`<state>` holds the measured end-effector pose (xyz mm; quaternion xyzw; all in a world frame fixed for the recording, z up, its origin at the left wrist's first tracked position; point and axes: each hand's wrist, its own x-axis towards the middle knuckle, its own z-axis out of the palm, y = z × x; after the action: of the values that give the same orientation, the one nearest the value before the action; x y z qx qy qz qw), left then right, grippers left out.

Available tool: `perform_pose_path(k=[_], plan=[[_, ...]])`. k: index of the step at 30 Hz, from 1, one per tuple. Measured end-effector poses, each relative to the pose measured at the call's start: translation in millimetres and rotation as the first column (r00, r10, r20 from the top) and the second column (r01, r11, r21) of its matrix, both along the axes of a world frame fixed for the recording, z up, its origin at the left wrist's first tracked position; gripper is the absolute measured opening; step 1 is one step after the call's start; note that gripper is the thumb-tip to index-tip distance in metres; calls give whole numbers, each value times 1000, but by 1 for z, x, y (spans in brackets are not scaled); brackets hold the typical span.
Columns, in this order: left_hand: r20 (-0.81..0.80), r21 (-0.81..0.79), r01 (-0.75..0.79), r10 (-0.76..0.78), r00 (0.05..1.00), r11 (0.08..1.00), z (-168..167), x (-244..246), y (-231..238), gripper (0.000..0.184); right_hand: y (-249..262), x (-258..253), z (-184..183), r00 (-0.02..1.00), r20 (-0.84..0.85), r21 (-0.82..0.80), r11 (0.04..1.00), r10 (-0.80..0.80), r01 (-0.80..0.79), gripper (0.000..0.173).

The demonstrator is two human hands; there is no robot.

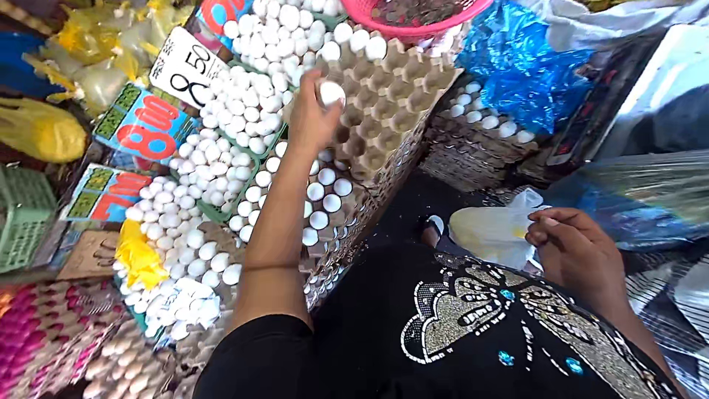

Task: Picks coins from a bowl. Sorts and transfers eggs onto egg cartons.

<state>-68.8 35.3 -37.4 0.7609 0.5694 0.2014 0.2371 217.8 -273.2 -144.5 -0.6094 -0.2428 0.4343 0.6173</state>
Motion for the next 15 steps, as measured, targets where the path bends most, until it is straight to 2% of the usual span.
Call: perform_pose_path(k=[3,5,7,11,13,15], plan=[[-244,-162,34,-73,967,986,3,-66,-81,55,13,2,3,999,28,-34,999,21,-20,20],[-350,-281,-22,-82,933,959,-3,-106,-119,50,19,2,4,999,34,-42,999,27,-25,19],[-411,-408,-118,-67,909,905,-11,-133,-145,52,25,1,4,999,30,-31,999,30,-29,17],[-560,-549,-235,-144,816,802,-24,-143,-179,55,34,-7,7,999,29,-13,999,31,-31,18],[-610,-550,-254,-175,773,795,-27,-138,-185,56,35,-8,10,999,34,-1,1000,30,-30,19],[-591,-533,-213,-180,786,819,-23,-135,-184,54,35,-9,13,999,36,3,999,35,-35,18]])
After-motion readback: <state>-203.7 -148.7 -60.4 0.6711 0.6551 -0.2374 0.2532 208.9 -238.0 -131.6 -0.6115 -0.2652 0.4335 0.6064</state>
